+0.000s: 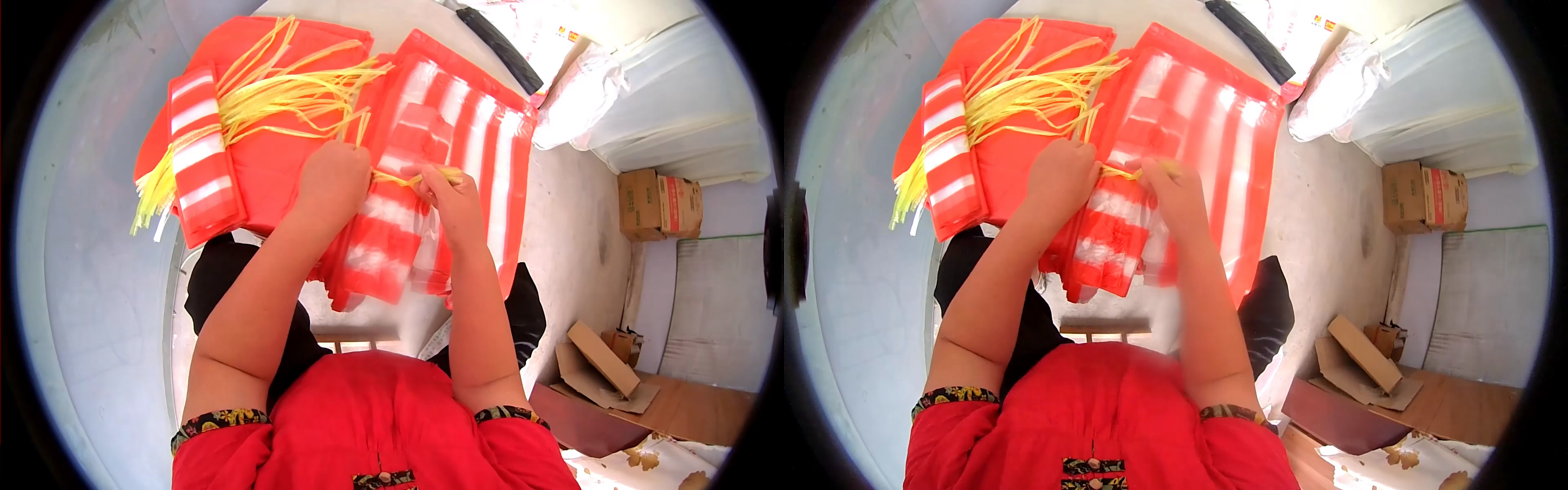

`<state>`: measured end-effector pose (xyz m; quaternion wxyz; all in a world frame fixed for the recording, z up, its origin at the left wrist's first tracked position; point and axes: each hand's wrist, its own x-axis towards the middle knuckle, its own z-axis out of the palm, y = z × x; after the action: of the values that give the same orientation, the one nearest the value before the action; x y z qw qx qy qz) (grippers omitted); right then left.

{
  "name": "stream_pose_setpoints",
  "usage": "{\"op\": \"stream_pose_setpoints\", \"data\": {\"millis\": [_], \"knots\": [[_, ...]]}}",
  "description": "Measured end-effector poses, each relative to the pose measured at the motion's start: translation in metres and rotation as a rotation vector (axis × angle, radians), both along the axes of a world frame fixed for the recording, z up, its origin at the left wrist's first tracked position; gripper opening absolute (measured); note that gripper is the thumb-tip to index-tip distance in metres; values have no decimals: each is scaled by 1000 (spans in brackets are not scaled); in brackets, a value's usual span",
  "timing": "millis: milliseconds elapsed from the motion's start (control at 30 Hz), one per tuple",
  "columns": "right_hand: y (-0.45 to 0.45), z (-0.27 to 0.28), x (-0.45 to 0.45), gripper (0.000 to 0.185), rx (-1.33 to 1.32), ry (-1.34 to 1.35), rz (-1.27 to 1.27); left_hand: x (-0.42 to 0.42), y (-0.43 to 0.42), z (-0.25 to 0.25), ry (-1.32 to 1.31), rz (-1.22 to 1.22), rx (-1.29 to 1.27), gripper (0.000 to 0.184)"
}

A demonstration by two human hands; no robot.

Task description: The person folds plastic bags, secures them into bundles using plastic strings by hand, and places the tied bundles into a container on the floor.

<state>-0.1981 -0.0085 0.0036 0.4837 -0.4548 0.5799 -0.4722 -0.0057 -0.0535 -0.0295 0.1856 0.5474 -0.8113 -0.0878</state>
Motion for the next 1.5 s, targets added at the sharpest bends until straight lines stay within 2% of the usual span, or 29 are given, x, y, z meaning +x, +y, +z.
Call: {"op": "stream_pose_setpoints", "data": {"millis": [100,200,300,400,467,600,667,767,800,867,900,1000,1200,1300,1367,1400,1500], "knots": [[-7,-12,-10,32,73,13,83,1,-1,1,56,41,-29,20],[-10,-20,-13,32,108,153,103,5,0,15,308,19,-41,17],[-8,-20,-6,31,91,278,106,6,4,29,502,-137,70,16],[-5,-17,2,26,34,452,117,-2,6,16,547,-322,-121,14],[-2,-12,8,23,36,569,112,-12,11,14,494,-404,-197,13],[5,-16,10,23,-187,794,134,-17,19,21,328,-553,-280,17],[3,-27,7,22,-204,846,157,-22,25,29,519,-451,-199,26],[2,-30,4,20,95,277,57,-20,24,35,848,-240,-76,39],[2,-31,2,21,44,352,76,-18,22,34,964,-159,-33,44],[1,-34,-2,22,-64,505,118,-15,12,29,707,-205,-159,43],[1,-37,-4,22,-99,492,130,-14,9,25,577,-225,-222,43],[1,-40,-5,21,-197,422,159,-18,9,8,520,-316,-51,35],[5,-36,-7,18,-222,272,154,-18,7,20,570,-300,124,17],[6,-38,-7,11,-159,147,129,-15,3,15,546,-313,108,12],[7,-33,-6,7,-49,-24,91,-16,6,14,693,-205,308,13],[7,-33,-6,7,-57,-8,95,-17,6,14,765,-151,408,15],[6,-35,-6,12,-108,115,85,-17,4,9,763,-124,418,22]]}}
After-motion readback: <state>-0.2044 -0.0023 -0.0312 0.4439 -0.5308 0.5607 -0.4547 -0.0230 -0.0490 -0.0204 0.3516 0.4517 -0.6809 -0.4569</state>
